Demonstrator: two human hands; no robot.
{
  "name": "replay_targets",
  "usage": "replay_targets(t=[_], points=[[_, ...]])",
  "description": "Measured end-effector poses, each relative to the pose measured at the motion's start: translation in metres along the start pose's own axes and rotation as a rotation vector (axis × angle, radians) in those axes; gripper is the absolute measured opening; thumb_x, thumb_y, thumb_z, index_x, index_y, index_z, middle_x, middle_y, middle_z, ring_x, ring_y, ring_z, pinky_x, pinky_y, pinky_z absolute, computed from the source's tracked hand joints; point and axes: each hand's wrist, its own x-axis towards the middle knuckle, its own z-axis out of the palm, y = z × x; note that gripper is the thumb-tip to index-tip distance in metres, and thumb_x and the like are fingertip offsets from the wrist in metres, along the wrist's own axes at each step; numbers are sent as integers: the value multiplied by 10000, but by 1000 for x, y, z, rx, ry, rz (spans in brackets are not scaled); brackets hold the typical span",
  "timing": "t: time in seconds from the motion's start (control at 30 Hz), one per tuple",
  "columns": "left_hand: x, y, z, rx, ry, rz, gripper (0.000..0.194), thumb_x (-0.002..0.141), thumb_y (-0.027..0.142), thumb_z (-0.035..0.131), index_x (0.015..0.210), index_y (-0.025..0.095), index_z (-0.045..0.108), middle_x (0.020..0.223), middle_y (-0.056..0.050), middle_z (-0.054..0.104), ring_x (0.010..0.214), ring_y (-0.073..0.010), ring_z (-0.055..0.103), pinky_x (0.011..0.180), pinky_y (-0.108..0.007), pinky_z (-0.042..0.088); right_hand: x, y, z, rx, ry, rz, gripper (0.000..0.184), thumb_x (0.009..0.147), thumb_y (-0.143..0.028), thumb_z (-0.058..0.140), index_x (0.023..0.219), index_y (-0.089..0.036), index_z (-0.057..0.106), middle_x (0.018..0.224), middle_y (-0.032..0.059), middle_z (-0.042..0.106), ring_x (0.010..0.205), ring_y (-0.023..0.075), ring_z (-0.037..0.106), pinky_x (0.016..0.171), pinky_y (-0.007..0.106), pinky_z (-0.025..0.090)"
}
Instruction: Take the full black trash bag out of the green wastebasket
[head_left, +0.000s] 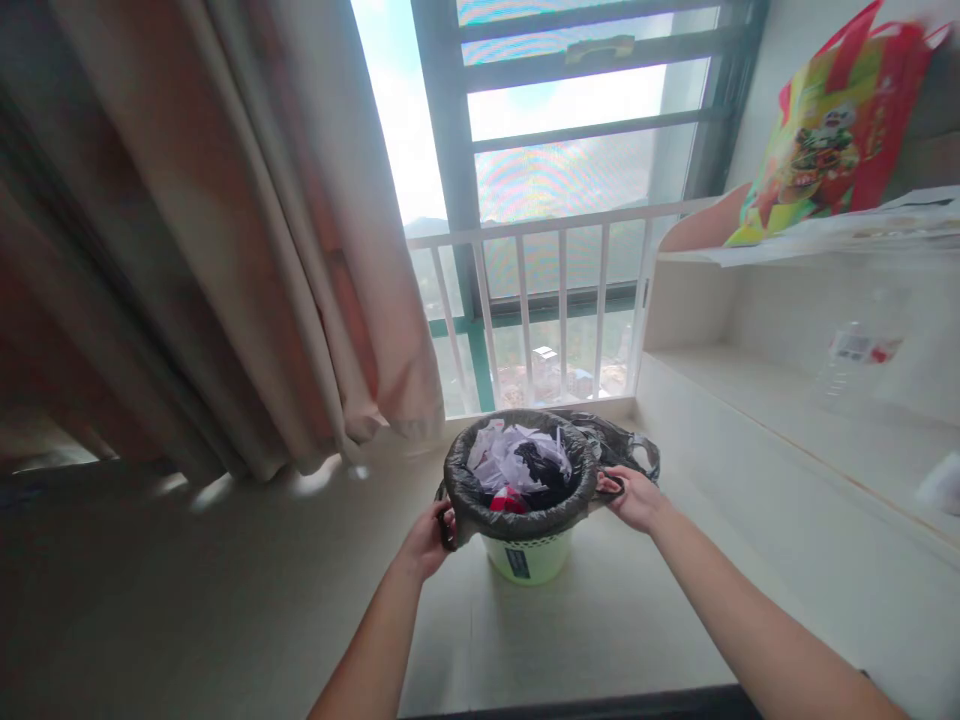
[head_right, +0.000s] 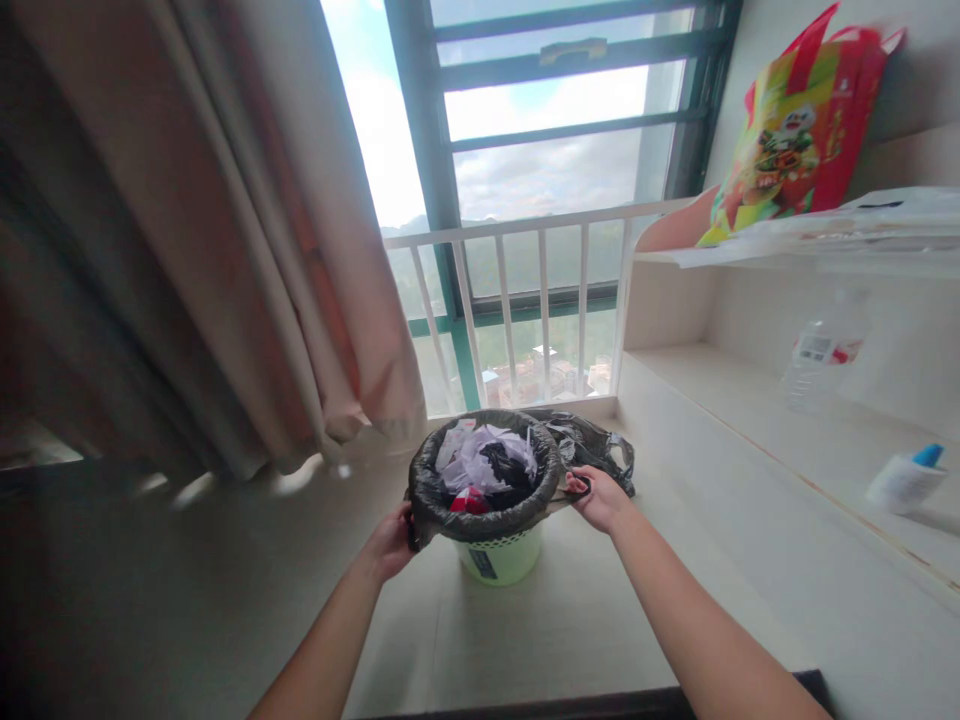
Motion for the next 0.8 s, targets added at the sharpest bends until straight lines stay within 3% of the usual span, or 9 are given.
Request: replay_targets(t=[0.17,0.37,0.6,0.8], points=[[-10,29,4,-68,-19,78,190,980,180,592,816,200,498,573,78,447,453,-98,502,484,-207,448,-2,-18,11,102,-37,4,133,900,-83,599,900,-208,552,614,-10,585,448,119,522,438,233,542],[-34,58,22,-98,-80,122,145,963,167,596,841,188,521,600,76,456,446,-92,494,456,-214,439,-19,-39,28,127,-58,-18,149,910,-70,579,928,-209,528,680,12,604,493,119,508,420,224,507],[-62,78,48,-122,-178,136,128,999,177,538,871,173,539,609,79,424,425,-71,433,418,-179,352,-46,-60,46,87,-83,-63,142,928,-77,571,994,-193,525,749,36,620,528,122,502,425,221,473],[-86,92,66,-143,-245,132,196,1036,225,439,907,150,567,651,44,456,463,-88,441,439,-203,380,-63,-75,62,58,-136,-89,113,945,-114,571,1037,-181,564,803,61,652,550,125,507,435,224,481]])
